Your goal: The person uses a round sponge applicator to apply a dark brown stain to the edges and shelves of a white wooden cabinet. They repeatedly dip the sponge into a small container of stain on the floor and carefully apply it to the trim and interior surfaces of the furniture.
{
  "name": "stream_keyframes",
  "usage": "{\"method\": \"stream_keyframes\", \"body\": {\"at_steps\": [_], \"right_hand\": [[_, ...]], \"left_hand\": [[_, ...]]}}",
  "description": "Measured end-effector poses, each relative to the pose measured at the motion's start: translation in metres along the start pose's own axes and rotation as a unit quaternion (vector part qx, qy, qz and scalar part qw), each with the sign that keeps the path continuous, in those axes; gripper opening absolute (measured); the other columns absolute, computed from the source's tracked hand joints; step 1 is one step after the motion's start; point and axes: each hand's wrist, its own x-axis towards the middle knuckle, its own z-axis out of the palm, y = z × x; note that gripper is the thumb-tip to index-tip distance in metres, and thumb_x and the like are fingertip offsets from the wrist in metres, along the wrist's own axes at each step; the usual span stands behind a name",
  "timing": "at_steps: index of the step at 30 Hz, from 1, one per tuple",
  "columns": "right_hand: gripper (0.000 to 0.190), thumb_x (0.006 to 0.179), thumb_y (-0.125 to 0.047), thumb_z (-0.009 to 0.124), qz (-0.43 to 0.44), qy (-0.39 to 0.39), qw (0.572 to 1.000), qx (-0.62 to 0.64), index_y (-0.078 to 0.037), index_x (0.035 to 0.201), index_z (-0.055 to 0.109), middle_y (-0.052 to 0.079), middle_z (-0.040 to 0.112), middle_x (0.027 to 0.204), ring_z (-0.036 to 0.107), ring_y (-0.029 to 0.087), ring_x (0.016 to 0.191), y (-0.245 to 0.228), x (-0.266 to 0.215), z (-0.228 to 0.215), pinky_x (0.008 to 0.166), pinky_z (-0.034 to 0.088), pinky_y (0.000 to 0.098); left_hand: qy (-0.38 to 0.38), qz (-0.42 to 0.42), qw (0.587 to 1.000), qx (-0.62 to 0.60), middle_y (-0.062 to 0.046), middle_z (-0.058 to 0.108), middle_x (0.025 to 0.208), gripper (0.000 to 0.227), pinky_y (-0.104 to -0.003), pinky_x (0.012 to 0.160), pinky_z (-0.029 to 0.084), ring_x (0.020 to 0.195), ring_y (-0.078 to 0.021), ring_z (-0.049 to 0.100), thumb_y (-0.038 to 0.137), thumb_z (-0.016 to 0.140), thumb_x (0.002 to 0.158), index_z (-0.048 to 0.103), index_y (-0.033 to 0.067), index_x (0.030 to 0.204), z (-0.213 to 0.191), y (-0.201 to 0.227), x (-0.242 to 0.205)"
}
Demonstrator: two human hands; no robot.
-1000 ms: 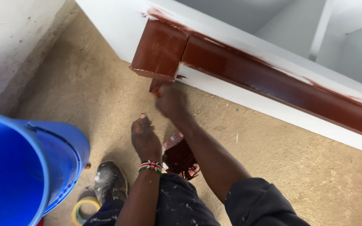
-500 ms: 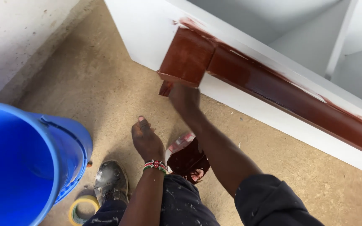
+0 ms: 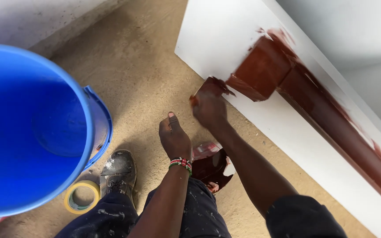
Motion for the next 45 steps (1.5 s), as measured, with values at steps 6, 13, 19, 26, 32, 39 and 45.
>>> {"method": "stream_keyframes", "body": {"at_steps": [6, 13, 19, 26, 32, 39, 45], "right_hand": [[0.04, 0.112, -0.032, 0.066, 0.07, 0.051, 0.995, -0.056, -0.024, 0.151, 0.071, 0.015, 0.076, 0.141, 0.082, 0.041, 0.129, 0.004, 0.023, -0.037, 0.11, 0.066, 0.0634], [0.033, 0.105, -0.033, 0.069, -0.061, -0.081, 0.989, -0.106, -0.027, 0.134, 0.084, 0.014, 0.082, 0.128, 0.084, 0.045, 0.126, -0.054, 0.009, -0.039, 0.106, 0.068, 0.0632], [0.04, 0.102, -0.028, 0.067, -0.085, -0.029, 0.958, -0.272, -0.008, 0.133, 0.086, 0.02, 0.084, 0.114, 0.088, 0.047, 0.111, -0.056, 0.075, 0.002, 0.093, 0.071, 0.0642], [0.039, 0.102, -0.029, 0.068, -0.129, -0.033, 0.92, -0.368, -0.01, 0.126, 0.092, 0.019, 0.087, 0.109, 0.088, 0.044, 0.107, -0.075, 0.155, 0.011, 0.088, 0.068, 0.0615], [0.039, 0.104, -0.032, 0.064, -0.129, -0.103, 0.918, -0.36, -0.011, 0.118, 0.094, 0.016, 0.09, 0.112, 0.087, 0.043, 0.114, -0.108, 0.143, 0.065, 0.097, 0.063, 0.0603], [0.036, 0.106, -0.026, 0.066, -0.015, -0.088, 0.891, -0.446, -0.012, 0.122, 0.095, 0.013, 0.092, 0.109, 0.088, 0.036, 0.103, -0.055, 0.212, 0.076, 0.082, 0.062, 0.0489], [0.047, 0.102, -0.043, 0.075, -0.036, -0.055, 0.98, -0.189, -0.005, 0.125, 0.09, 0.019, 0.089, 0.106, 0.089, 0.042, 0.109, -0.124, 0.067, 0.0, 0.09, 0.067, 0.0597]], "left_hand": [[0.019, -0.017, 0.999, -0.032, -0.03, 0.077, 0.123, 0.061, -0.06, 0.115, 0.054, 0.129, -0.0511, 0.073, 0.053, 0.054, 0.123, 0.079, -0.0026, 0.127, -0.012, 0.016, -0.003], [0.034, -0.046, 0.997, -0.051, -0.029, 0.076, 0.122, 0.066, -0.058, 0.116, 0.055, 0.13, -0.0498, 0.073, 0.059, 0.052, 0.124, 0.079, -0.0007, 0.126, -0.019, -0.003, 0.014], [0.012, -0.066, 0.996, -0.062, -0.028, 0.078, 0.128, 0.063, -0.058, 0.118, 0.055, 0.135, -0.0496, 0.072, 0.057, 0.054, 0.123, 0.078, -0.0003, 0.131, -0.033, -0.004, 0.03], [-0.003, -0.093, 0.993, -0.077, -0.029, 0.077, 0.129, 0.069, -0.059, 0.117, 0.054, 0.136, -0.0503, 0.072, 0.062, 0.05, 0.123, 0.078, 0.0001, 0.132, -0.046, 0.008, 0.031], [0.0, -0.118, 0.99, -0.08, -0.021, 0.078, 0.127, 0.06, -0.055, 0.116, 0.057, 0.132, -0.0433, 0.075, 0.06, 0.051, 0.124, 0.08, 0.0075, 0.131, -0.053, 0.007, 0.038], [0.015, -0.072, 0.993, -0.094, -0.024, 0.075, 0.113, 0.061, -0.056, 0.112, 0.055, 0.121, -0.0453, 0.074, 0.056, 0.05, 0.126, 0.074, 0.0015, 0.114, -0.052, 0.007, 0.04], [0.044, -0.032, 0.995, -0.078, -0.028, 0.074, 0.115, 0.058, -0.057, 0.112, 0.054, 0.121, -0.0485, 0.073, 0.053, 0.052, 0.127, 0.076, 0.0007, 0.119, -0.041, 0.011, 0.036]]}}
